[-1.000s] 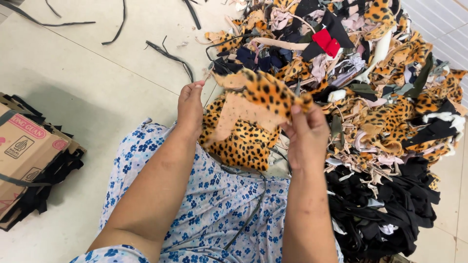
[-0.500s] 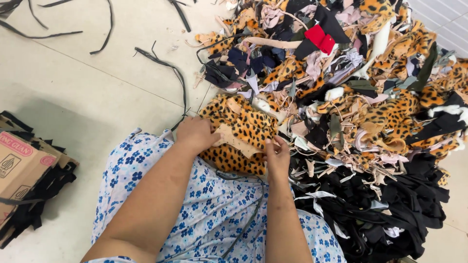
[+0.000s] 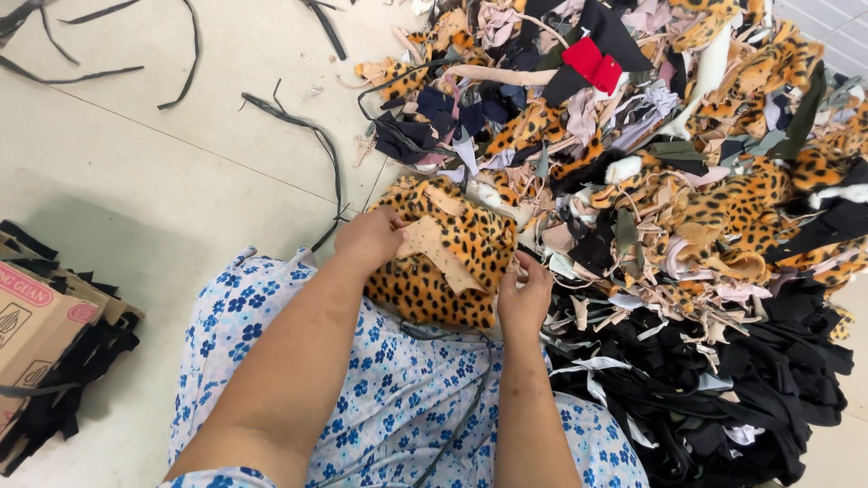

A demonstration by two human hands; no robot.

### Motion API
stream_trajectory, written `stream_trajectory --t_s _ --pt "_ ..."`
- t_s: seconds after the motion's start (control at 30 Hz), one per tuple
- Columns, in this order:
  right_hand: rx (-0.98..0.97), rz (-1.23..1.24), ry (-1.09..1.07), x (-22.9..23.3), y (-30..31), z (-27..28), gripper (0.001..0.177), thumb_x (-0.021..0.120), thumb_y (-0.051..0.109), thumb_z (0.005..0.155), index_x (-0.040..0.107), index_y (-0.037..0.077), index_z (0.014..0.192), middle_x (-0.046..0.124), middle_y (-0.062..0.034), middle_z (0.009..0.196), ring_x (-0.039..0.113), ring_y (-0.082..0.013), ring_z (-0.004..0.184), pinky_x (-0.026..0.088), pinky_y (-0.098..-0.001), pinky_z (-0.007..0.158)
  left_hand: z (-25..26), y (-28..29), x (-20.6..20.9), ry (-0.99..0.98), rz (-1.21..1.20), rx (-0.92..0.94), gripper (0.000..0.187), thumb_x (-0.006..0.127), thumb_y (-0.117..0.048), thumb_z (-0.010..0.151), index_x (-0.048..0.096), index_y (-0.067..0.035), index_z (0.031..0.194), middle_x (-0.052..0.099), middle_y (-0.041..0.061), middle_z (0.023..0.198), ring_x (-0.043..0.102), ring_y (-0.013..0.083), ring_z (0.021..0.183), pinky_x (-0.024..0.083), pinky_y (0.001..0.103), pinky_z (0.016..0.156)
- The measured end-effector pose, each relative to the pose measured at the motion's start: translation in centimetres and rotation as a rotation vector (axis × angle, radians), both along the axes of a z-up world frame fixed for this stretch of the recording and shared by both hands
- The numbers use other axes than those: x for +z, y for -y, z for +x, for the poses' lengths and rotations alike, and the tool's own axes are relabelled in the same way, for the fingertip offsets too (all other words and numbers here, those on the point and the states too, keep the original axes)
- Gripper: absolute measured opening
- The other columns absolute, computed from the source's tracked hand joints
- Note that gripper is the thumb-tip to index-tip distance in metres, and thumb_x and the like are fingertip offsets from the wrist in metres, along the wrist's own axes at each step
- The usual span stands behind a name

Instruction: Sorting and stacking leopard-print fabric scraps from a large pile of mixed textile waste

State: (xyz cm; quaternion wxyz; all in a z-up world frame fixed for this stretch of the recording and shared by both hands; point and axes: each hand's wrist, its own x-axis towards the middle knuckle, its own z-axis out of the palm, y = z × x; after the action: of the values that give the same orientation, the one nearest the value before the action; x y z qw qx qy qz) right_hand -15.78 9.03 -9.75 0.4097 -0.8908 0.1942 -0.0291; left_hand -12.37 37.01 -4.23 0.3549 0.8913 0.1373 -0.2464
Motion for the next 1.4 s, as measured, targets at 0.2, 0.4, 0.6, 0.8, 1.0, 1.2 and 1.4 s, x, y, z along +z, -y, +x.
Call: stream_trajectory --t_s 0.2,0.4,0.6,0.8,1.0,1.2,1.4 --pt "0.213 -0.224 0.254 0.9 -4.3 2.9 0.017 0.067 0.026 0.099 0.08 0.021 0.108 0.069 -0.0073 0.108 0.064 -0.0313 0.106 0.051 -0.0425 0.094 1.2 0.4 -0.7 0.156 -0.033 0.052 0.034 0.053 -0.033 0.1 0.07 -0.015 0.123 0.071 0.015 0.108 0.069 0.0357 0.109 0.056 0.047 0.091" --pt "0.225 -0.406 0.116 -2.0 -6.7 7.2 0.022 0.077 0.045 0.088 0.077 0.028 0.102 0.06 0.0016 0.113 0.055 -0.0283 0.115 0.046 -0.0456 0.096 2.7 2.3 -4.3 0.113 -0.542 0.309 0.034 0.054 -0.033 0.1 0.077 -0.008 0.098 0.075 0.008 0.07 0.073 0.0151 0.063 0.059 0.026 0.058" --pt "0.398 -0.162 0.392 0.9 -7.6 4.5 0.014 0.075 0.027 0.092 0.073 0.037 0.103 0.062 0.0083 0.111 0.055 -0.0211 0.121 0.033 -0.0379 0.097 2.2 4.2 -2.4 -0.114 -0.904 0.453 0.072 0.061 -0.057 0.095 0.062 0.007 0.128 0.071 0.021 0.109 0.074 0.0214 0.091 0.065 0.027 0.077" --pt "0.454 0.093 0.415 0.3 -6.8 2.6 0.043 0.055 0.001 0.094 0.065 0.019 0.131 0.067 -0.0077 0.128 0.055 -0.033 0.13 0.038 -0.0493 0.108 0.8 3.5 1.3 -0.117 -0.858 0.472 0.055 0.071 -0.039 0.094 0.065 0.006 0.124 0.06 0.018 0.115 0.066 0.0213 0.104 0.061 0.028 0.085" --pt "0.419 -0.078 0.115 -1.6 -3.8 3.6 0.03 0.065 0.019 0.091 0.074 0.032 0.117 0.069 0.0087 0.112 0.052 -0.02 0.125 0.026 -0.0472 0.107 2.0 4.0 -2.2 0.052 -1.062 0.555 0.042 0.07 -0.028 0.095 0.066 -0.005 0.13 0.055 0.002 0.091 0.065 0.0071 0.075 0.062 0.018 0.071" --pt "0.389 -0.125 -0.011 -4.6 0.8 5.3 0.025 0.066 0.025 0.09 0.077 0.035 0.111 0.071 0.003 0.109 0.057 -0.0235 0.122 0.035 -0.045 0.108 3.1 1.6 -4.3 0.194 -0.55 0.471 0.017 0.072 -0.019 0.089 0.079 -0.025 0.103 0.075 0.001 0.088 0.076 0.01 0.075 0.059 0.02 0.067" --pt "0.322 -0.455 0.225 -3.3 -2.7 2.2 0.055 0.054 0.014 0.094 0.058 0.034 0.145 0.052 0.0022 0.147 0.042 -0.0215 0.141 0.031 -0.0469 0.106 0.3 3.3 -0.4 0.523 0.132 -0.047 0.057 0.058 -0.016 0.094 0.052 -0.034 0.148 0.04 0.012 0.153 0.033 0.0438 0.145 0.033 0.063 0.112"
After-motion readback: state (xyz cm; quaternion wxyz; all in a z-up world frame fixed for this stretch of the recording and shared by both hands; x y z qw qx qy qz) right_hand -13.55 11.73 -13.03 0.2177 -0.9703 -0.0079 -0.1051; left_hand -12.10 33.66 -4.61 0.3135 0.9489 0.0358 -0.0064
